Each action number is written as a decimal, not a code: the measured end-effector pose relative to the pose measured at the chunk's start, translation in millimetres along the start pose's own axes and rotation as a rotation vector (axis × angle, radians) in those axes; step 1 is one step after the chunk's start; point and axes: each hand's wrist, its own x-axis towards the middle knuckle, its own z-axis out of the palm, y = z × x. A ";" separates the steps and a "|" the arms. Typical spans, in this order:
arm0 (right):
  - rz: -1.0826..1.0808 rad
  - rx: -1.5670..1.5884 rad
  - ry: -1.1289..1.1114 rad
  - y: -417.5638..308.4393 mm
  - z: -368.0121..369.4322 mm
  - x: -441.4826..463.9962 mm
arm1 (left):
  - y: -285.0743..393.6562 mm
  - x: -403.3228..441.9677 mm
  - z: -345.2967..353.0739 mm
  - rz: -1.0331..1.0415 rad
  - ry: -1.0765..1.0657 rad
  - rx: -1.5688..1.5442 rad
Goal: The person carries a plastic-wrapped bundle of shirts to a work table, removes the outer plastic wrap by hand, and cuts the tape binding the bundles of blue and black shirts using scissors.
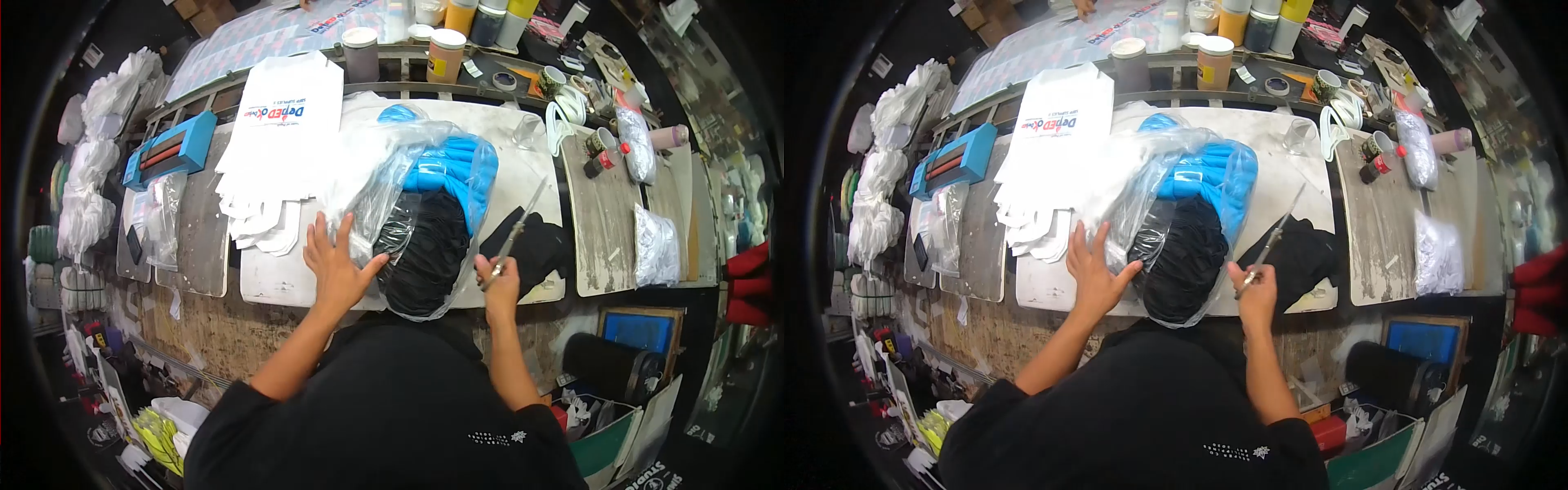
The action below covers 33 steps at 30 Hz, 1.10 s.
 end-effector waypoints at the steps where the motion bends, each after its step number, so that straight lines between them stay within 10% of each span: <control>1: -0.038 -0.046 0.010 9.3 7.4 7.3 | -4.2 -7.2 4.5 -0.060 0.005 -0.125; 12: -0.190 -0.350 -0.064 63.6 -34.1 61.0 | -87.1 -37.9 73.0 -0.576 0.449 -0.425; 15: -0.257 -0.411 -0.108 81.6 -37.3 62.2 | -122.2 -20.0 101.7 -1.061 0.298 -1.197; 22: -0.311 -0.338 -0.297 59.9 -74.9 62.5 | -82.9 -38.4 65.7 -0.793 0.677 -1.263; 25: -0.067 -0.107 -0.533 5.2 -91.4 46.6 | -48.4 -58.1 51.8 -0.490 0.788 -0.310; 27: -0.020 -0.112 -0.708 -14.9 -96.4 43.9 | -4.6 -57.6 10.1 -0.142 0.447 0.006; 33: 0.060 -0.294 -1.274 -49.7 -64.4 4.2 | -70.8 -37.2 -17.6 -0.418 0.183 -0.341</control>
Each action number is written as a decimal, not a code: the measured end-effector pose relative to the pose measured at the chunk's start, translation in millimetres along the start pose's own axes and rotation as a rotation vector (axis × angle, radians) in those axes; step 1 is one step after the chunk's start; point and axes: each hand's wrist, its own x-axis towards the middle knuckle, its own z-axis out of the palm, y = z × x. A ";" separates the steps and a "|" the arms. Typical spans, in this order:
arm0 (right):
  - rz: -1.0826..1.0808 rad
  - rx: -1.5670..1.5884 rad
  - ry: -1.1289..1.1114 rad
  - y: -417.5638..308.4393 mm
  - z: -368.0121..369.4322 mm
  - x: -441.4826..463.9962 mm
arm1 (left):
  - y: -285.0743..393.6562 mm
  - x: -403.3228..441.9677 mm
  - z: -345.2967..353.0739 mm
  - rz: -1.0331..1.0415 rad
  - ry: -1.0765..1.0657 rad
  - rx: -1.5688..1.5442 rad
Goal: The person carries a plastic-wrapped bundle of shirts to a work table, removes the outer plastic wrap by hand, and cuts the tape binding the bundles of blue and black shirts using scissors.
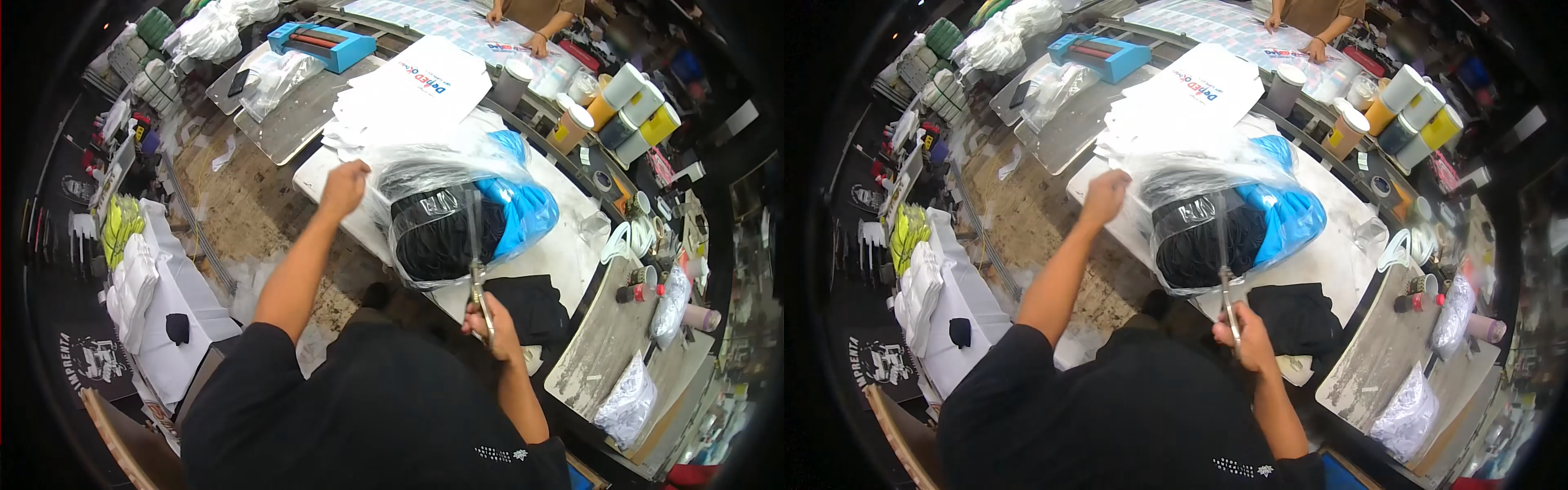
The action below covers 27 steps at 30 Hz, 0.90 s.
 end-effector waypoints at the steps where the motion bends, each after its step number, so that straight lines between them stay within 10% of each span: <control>1: 0.040 -0.067 -0.058 -2.4 7.9 3.9 | -1.5 3.7 -14.3 -0.183 -0.060 -0.002; 5: 0.094 -0.154 -0.087 -3.5 37.0 21.5 | -22.9 1.3 -21.8 0.186 -0.082 0.137; 9: 0.044 0.156 -0.080 -3.5 59.6 33.6 | -16.2 -20.2 7.4 0.619 0.542 0.408; 12: -0.167 0.519 -0.019 13.2 83.0 50.2 | -21.4 -30.3 9.9 1.085 -0.053 0.224; 14: -0.322 0.438 0.057 15.3 99.0 70.7 | -30.2 -23.6 0.4 0.951 -0.301 0.384; 27: -0.409 0.073 0.665 51.0 81.5 144.2 | -27.2 82.7 48.3 1.622 -0.223 0.298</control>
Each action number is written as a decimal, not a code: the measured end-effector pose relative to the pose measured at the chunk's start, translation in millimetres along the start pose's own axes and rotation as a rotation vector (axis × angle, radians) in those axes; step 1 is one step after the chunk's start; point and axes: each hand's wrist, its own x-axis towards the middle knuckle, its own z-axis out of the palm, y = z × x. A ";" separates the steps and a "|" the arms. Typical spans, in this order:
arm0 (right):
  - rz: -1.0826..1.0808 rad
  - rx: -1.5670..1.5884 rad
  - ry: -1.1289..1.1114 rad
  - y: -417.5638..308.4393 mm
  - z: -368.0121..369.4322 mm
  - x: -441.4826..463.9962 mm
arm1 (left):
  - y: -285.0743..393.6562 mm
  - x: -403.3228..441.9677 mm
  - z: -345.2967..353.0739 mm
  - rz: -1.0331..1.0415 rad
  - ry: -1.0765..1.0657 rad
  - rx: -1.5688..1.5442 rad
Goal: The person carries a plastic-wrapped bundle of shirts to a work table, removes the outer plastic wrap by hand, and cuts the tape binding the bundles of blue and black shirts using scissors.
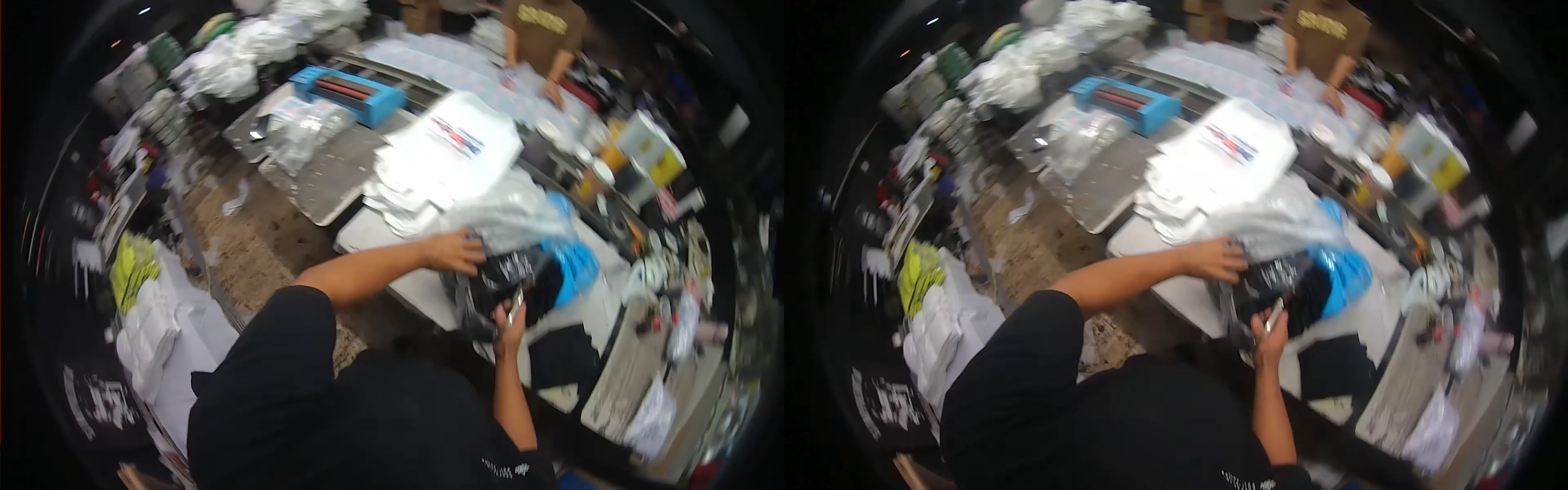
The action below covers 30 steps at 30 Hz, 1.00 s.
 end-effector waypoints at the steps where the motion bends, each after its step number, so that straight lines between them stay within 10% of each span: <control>1: -0.066 -0.052 0.017 -5.4 1.0 9.3 | -4.5 10.0 7.7 -0.081 -0.029 -0.012; 15: 0.141 -0.957 -0.202 -118.0 -41.7 -46.5 | -48.3 104.2 -30.9 -0.223 -0.931 -0.157; 30: 0.095 -1.325 -0.223 -121.3 -14.3 -20.4 | -50.8 116.0 -19.7 -0.114 -1.068 -0.297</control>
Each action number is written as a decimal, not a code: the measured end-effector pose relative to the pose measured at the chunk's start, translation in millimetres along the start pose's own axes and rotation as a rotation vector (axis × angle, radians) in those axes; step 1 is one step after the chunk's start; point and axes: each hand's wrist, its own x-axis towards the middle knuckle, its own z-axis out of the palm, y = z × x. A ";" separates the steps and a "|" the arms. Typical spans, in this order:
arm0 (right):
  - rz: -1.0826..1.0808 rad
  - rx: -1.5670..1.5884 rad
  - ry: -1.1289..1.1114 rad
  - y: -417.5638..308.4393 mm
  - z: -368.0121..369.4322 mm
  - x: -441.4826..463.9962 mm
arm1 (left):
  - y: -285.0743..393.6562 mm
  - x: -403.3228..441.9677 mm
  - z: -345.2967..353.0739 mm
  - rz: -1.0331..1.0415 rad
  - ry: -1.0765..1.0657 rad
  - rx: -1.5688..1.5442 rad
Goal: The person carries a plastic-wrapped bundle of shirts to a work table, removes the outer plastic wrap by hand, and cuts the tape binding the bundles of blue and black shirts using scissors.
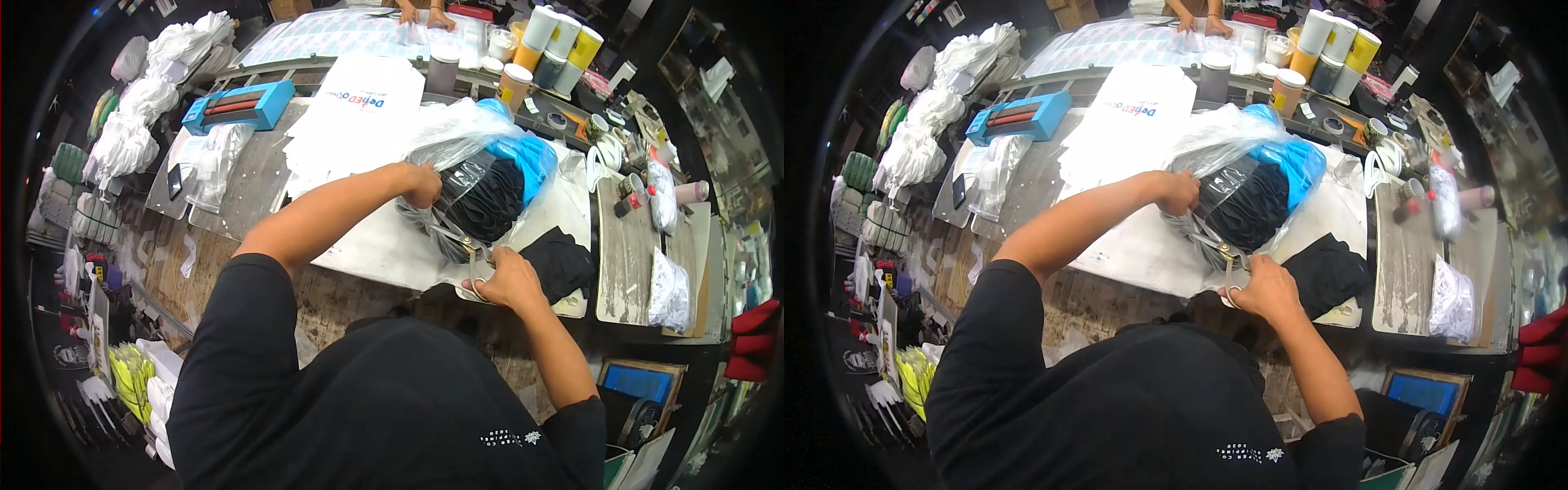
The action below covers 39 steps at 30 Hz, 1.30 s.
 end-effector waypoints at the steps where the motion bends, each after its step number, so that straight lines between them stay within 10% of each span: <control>1: -0.019 -0.014 0.003 1.0 0.9 0.3 | 1.2 -0.5 1.2 0.001 0.001 0.000; 16: -0.280 -0.149 -0.135 35.9 -11.2 44.0 | 19.0 0.1 -0.8 0.019 0.004 0.102; 22: -0.427 -0.054 -0.238 65.5 -5.6 52.5 | -7.9 -22.9 -17.4 0.102 0.355 -0.358; 27: -0.428 -0.099 -0.213 53.6 -17.3 43.8 | -20.3 -87.1 -29.2 -0.269 0.267 -0.238; 33: -0.440 -0.138 -0.164 53.5 -11.8 19.0 | -33.7 -97.0 24.6 -0.755 0.523 0.037; 39: -0.189 0.121 -0.115 58.7 -13.6 -10.3 | 8.5 -91.3 70.5 -0.512 1.317 -0.249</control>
